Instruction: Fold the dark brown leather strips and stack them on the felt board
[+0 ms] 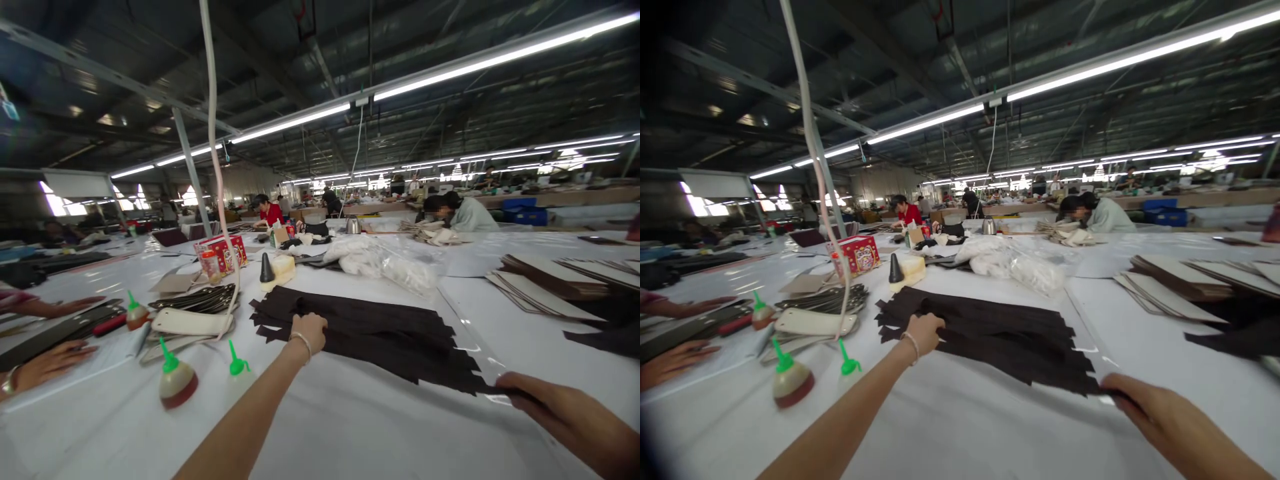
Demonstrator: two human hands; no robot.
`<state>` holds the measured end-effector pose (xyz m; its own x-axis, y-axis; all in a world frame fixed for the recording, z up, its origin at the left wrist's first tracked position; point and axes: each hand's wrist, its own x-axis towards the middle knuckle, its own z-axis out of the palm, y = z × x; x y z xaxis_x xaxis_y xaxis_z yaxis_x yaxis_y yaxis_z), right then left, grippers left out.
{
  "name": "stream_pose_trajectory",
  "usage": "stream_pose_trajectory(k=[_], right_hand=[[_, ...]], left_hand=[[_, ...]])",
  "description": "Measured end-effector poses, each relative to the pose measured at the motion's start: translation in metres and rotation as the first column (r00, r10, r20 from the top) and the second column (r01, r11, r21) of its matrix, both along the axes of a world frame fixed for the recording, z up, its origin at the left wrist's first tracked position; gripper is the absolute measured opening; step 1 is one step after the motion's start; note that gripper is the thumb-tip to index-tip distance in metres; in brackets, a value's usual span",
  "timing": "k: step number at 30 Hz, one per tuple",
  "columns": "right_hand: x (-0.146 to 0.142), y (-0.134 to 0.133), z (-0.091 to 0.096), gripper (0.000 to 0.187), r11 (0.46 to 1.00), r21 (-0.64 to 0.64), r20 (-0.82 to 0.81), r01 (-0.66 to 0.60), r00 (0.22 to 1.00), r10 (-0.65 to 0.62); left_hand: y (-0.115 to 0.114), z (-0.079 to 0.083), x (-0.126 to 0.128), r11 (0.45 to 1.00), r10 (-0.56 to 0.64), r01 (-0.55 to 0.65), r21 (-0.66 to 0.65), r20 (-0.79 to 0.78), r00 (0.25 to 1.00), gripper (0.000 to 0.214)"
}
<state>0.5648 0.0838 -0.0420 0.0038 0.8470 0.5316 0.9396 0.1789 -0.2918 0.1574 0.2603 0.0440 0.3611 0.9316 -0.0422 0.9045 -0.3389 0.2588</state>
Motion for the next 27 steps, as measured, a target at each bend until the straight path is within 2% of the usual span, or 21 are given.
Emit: stream_pose_trajectory(k=[2, 4, 6, 9, 13, 16, 19, 21, 24, 27], right_hand=[[-0.026, 0.022, 0.007, 0.023, 0.991, -0.122, 0.038, -0.050, 0.998, 0.055], [-0.054, 0.042, 0.013, 0.026, 0.984, -0.170, 0.108, -0.051, 0.992, 0.070], [-0.080, 0.057, 0.017, 0.026, 0.982, -0.182, 0.196, -0.054, 0.976, 0.090], [-0.102, 0.068, 0.018, 0.027, 0.993, -0.112, 0.318, -0.029, 0.946, 0.063], [-0.103, 0.069, 0.011, 0.042, 0.997, -0.078, 0.373, 0.014, 0.928, 0.016], [-0.099, 0.062, 0.009, 0.049, 0.996, -0.089, 0.379, 0.033, 0.925, 0.003], [-0.100, 0.053, 0.007, 0.048, 0.996, -0.086, 0.381, -0.002, 0.924, 0.035], [-0.101, 0.049, 0.002, 0.045, 0.994, -0.089, 0.395, -0.063, 0.914, 0.094], [-0.101, 0.048, -0.015, 0.045, 0.990, -0.078, 0.415, -0.115, 0.899, 0.137], [-0.101, 0.049, -0.030, 0.051, 0.993, -0.055, 0.406, -0.104, 0.906, 0.118]], left_hand=[[0.019, -0.001, 0.000, 0.990, 0.112, -0.105, 0.096, -0.073, 0.991, 0.032], [0.034, -0.005, -0.003, 0.964, 0.215, -0.191, 0.183, -0.121, 0.969, 0.032], [0.045, -0.011, -0.008, 0.935, 0.289, -0.246, 0.257, -0.147, 0.946, 0.032], [0.052, -0.022, -0.011, 0.903, 0.336, -0.271, 0.334, -0.154, 0.929, 0.032], [0.041, -0.035, 0.001, 0.891, 0.273, -0.206, 0.405, -0.114, 0.955, 0.033], [0.019, -0.043, 0.015, 0.901, 0.127, -0.078, 0.426, -0.088, 0.988, 0.035], [-0.007, -0.055, 0.020, 0.924, -0.044, 0.088, 0.371, -0.124, 0.991, 0.027], [-0.018, -0.063, 0.018, 0.939, -0.084, 0.132, 0.317, -0.161, 0.983, 0.022], [-0.020, -0.069, 0.006, 0.960, 0.018, 0.040, 0.278, -0.201, 0.979, 0.023], [-0.006, -0.062, -0.012, 0.942, 0.233, -0.164, 0.294, -0.219, 0.947, 0.027]])
